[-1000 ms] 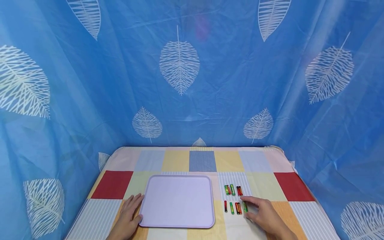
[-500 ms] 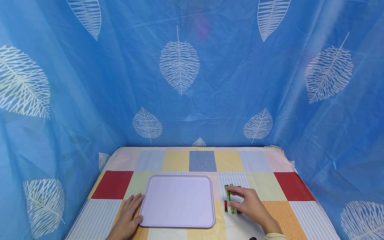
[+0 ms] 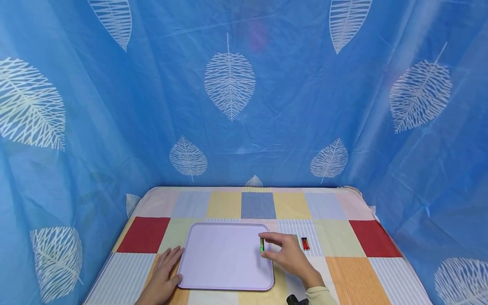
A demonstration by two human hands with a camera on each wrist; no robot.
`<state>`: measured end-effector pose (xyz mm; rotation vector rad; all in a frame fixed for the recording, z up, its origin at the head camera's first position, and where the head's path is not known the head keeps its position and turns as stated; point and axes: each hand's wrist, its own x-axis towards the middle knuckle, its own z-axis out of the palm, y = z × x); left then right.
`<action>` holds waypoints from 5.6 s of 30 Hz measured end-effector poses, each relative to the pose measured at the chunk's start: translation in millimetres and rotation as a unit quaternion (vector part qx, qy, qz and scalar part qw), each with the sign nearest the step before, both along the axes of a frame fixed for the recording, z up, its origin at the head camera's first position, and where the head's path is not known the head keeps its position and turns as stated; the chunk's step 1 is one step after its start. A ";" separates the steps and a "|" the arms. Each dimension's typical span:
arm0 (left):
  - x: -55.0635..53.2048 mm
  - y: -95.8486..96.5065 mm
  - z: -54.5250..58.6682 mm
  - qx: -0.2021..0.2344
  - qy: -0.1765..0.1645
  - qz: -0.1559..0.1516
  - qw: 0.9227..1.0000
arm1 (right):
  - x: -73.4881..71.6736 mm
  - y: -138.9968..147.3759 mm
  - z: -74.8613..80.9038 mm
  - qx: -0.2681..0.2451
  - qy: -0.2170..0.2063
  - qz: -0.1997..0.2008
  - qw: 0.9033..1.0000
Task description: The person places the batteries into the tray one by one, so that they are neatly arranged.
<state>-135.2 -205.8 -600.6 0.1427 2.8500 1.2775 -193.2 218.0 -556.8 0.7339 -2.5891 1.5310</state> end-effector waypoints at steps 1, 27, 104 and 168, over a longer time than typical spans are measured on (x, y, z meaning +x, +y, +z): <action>0.2 -0.2 0.5 0.000 -0.002 0.000 1.000 | -1.0 -5.1 -0.8 -0.006 -0.002 0.003 1.000; 3.2 1.3 -0.2 0.012 0.027 0.006 1.000 | -21.4 -145.0 -11.7 -0.060 0.013 0.097 0.993; -3.2 -0.5 2.1 -0.001 -0.032 0.005 0.999 | -25.7 -172.6 -8.0 0.076 0.017 0.109 0.991; 0.1 0.8 -8.7 0.022 0.027 0.012 0.999 | 7.9 109.8 12.6 0.059 -0.149 -0.005 0.987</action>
